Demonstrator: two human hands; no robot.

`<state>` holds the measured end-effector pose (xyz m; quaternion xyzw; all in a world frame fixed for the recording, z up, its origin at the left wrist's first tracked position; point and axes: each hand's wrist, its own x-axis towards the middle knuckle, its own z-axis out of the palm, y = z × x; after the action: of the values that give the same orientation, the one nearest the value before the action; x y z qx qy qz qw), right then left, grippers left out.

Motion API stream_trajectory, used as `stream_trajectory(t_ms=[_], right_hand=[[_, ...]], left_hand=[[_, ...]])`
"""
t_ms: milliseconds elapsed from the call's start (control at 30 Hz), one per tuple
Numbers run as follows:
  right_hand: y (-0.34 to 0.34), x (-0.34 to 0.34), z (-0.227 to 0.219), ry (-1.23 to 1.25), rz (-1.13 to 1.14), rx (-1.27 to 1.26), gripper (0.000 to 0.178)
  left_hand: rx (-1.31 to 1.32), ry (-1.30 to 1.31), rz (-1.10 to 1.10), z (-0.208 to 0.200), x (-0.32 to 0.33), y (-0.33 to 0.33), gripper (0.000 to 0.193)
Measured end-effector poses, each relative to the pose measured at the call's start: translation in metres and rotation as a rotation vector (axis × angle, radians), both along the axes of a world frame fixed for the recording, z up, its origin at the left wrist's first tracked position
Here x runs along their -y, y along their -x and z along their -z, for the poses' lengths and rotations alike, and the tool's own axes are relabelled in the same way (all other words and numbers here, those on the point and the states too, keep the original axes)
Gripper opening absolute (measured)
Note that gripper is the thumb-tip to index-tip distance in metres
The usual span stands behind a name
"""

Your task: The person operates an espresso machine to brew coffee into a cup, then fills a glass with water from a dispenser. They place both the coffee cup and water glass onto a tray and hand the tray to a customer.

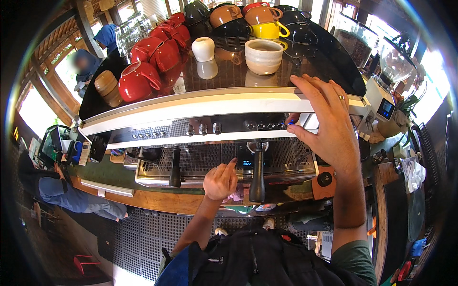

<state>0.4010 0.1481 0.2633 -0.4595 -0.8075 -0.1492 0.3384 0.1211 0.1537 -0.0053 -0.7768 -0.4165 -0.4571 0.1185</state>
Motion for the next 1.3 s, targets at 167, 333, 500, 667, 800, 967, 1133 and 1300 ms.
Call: stream_trajectory(t_ms=[167,333,500,667,800,967,1133,1300], right_hand=[[0.0002,-0.0003,0.0002,-0.012,0.002,0.009,0.090],[0.0000,-0.0005,-0.0002,-0.021,-0.012,0.012,0.091],[-0.0004,-0.0009,-0.0008,-0.020,-0.016,0.014,0.091],[0.0000,-0.0004,-0.0001,-0.016,-0.008,0.011,0.092],[0.0003,-0.0002,0.0005,-0.012,-0.006,0.008,0.092],[0.0000,-0.0008,0.0003,-0.008,-0.005,0.007,0.092],[0.0006,-0.0003,0.0007,-0.013,0.003,0.005,0.091],[0.0002,-0.0003,-0.0002,-0.009,-0.012,0.005,0.091]], left_hand=[[0.008,-0.003,0.000,-0.0008,0.0006,-0.0005,0.039],[0.006,-0.011,0.010,-0.0005,0.0001,-0.0001,0.039],[-0.001,-0.011,0.006,-0.0002,-0.0008,-0.0002,0.038],[-0.014,-0.001,0.000,-0.0005,0.0002,0.0005,0.038],[-0.002,-0.013,0.012,-0.0012,-0.0002,-0.0001,0.038],[-0.007,-0.005,0.006,-0.0017,0.0006,-0.0001,0.038],[-0.008,0.009,0.010,-0.0016,0.0008,0.0005,0.038],[-0.008,-0.002,0.003,-0.0016,0.0007,-0.0001,0.039]])
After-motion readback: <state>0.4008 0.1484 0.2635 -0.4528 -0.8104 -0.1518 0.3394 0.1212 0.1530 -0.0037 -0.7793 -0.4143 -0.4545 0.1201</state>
